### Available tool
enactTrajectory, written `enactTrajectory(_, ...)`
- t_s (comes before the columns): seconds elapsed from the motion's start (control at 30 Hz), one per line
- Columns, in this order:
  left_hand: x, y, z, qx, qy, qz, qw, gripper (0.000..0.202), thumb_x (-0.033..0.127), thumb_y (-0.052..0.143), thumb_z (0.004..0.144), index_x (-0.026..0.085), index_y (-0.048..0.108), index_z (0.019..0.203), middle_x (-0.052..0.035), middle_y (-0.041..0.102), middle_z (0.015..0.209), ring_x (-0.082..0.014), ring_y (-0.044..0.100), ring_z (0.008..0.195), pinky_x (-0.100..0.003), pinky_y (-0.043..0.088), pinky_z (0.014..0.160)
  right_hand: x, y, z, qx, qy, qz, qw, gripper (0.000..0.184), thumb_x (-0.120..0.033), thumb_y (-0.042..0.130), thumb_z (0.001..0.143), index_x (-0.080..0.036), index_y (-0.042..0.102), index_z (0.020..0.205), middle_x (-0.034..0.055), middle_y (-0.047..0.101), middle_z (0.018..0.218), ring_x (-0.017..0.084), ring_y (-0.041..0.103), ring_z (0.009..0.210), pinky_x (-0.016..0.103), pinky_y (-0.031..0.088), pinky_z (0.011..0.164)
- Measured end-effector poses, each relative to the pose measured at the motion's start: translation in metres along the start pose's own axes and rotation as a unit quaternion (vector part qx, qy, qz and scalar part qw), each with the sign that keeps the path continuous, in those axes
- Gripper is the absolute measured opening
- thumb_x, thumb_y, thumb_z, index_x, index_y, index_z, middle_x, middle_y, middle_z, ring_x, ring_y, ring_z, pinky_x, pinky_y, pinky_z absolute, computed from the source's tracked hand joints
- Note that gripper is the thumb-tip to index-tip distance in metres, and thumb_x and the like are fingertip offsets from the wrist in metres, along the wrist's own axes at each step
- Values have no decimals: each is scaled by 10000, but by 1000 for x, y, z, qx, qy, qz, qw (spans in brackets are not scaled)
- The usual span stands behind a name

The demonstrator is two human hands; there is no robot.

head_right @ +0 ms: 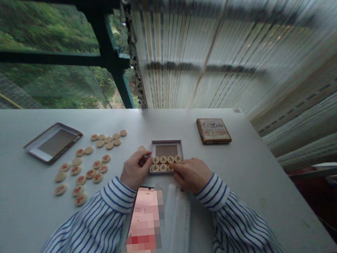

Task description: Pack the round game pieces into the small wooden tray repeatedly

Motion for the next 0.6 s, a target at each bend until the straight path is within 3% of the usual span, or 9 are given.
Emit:
enactTrajectory(0.2,-1,0,0,5,4,-2,1000,176,209,533,729,164,586,891,-10,600,739,-93,555,587,-202,458,548,-14,2,4,-27,-19,-4,999,306,-247,367,826,-231,518,1092,56,656,886,157,592,783,258,359,669)
enactTrajectory(0.6,-1,1,1,-1,-4,-3,1000,185,207,524,734,159,589,901,-13,602,740,-94,555,598,-200,455,559,-15,2,5,-43,-13,-2,999,306,-249,365,819,-219,535,1071,63,654,888,167,590,794,260,354,664)
Point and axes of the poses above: each hand's wrist, its own z-axis towards the middle knuckle, its own y-axis out of the palm, x = y × z, the point moved 5 cm from there along z, towards the middle knuckle
